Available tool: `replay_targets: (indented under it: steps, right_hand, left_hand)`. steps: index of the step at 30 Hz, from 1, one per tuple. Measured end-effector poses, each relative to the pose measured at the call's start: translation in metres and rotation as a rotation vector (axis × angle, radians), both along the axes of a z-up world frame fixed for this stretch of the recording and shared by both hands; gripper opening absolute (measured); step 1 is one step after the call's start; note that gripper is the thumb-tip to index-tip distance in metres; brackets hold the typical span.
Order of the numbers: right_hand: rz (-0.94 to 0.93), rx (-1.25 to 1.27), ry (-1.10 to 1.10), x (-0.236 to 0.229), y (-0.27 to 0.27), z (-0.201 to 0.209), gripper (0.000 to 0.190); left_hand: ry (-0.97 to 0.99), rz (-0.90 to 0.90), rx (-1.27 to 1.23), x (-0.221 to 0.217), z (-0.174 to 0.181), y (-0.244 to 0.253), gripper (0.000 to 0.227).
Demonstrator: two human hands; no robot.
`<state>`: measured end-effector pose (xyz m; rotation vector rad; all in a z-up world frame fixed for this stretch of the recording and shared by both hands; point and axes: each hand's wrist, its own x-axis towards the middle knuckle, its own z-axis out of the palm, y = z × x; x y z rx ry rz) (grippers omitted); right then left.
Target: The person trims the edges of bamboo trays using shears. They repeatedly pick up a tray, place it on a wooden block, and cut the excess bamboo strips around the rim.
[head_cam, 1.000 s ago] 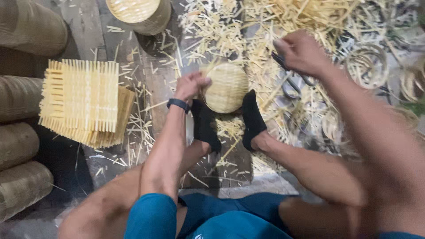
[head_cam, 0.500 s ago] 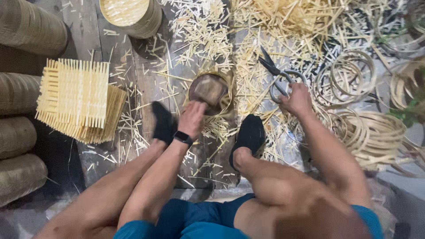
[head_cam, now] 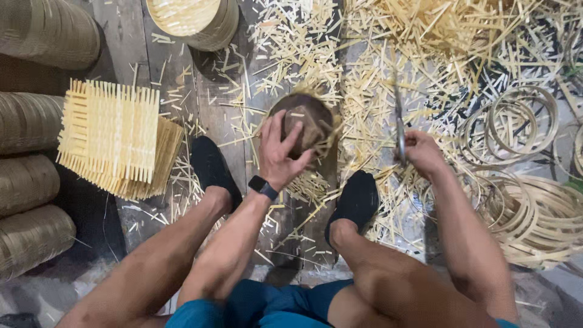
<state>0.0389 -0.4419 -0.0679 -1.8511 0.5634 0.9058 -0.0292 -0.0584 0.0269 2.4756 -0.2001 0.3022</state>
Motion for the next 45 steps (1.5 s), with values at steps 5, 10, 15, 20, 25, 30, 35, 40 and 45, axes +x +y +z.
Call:
replay_targets:
  steps: [5, 10, 15, 20, 25, 30, 35, 40, 45]
  right_hand:
    - [-0.020, -0.150, -0.217, -0.050, 0.017, 0.008, 0.042]
    - [0.086, -0.251, -0.360, -0.048, 0.039, 0.032, 0.049]
    - [0.393, -0.395, -0.325, -0.027, 0.053, 0.068, 0.057]
    - [0.833, -0.628, -0.622, 0.004, 0.078, 0.071, 0.062]
    - [0.920, -0.736, -0.394, 0.015, 0.075, 0.052, 0.070]
    - [0.959, -0.726, -0.700, 0.015, 0.068, 0.043, 0.053]
    - [1.088, -0.845, -0.590, 0.025, 0.074, 0.042, 0.057]
    - [1.061, -0.719, -0.641, 0.032, 0.065, 0.045, 0.050]
    - [1.112, -0.790, -0.541, 0.035, 0.074, 0.037, 0.073]
  left_hand:
    - [0.116, -0.018, 0.072, 0.011, -0.031, -0.010, 0.071]
    - [0.263, -0.307, 0.134, 0.031, -0.038, 0.018, 0.064]
    - [0.241, -0.174, 0.379, 0.021, -0.019, 0.014, 0.087]
    - [0.307, 0.066, -0.113, 0.013, -0.018, -0.018, 0.094]
    - [0.346, -0.079, -0.059, 0.016, -0.027, -0.010, 0.092]
    - [0.369, -0.153, -0.065, 0.022, -0.026, -0.004, 0.091]
    - [0.394, -0.276, -0.086, 0.030, -0.020, 0.005, 0.088]
    - [0.378, -0.310, -0.019, 0.035, -0.012, 0.007, 0.087]
    - [0.409, -0.394, 0.079, 0.049, 0.000, 0.007, 0.088]
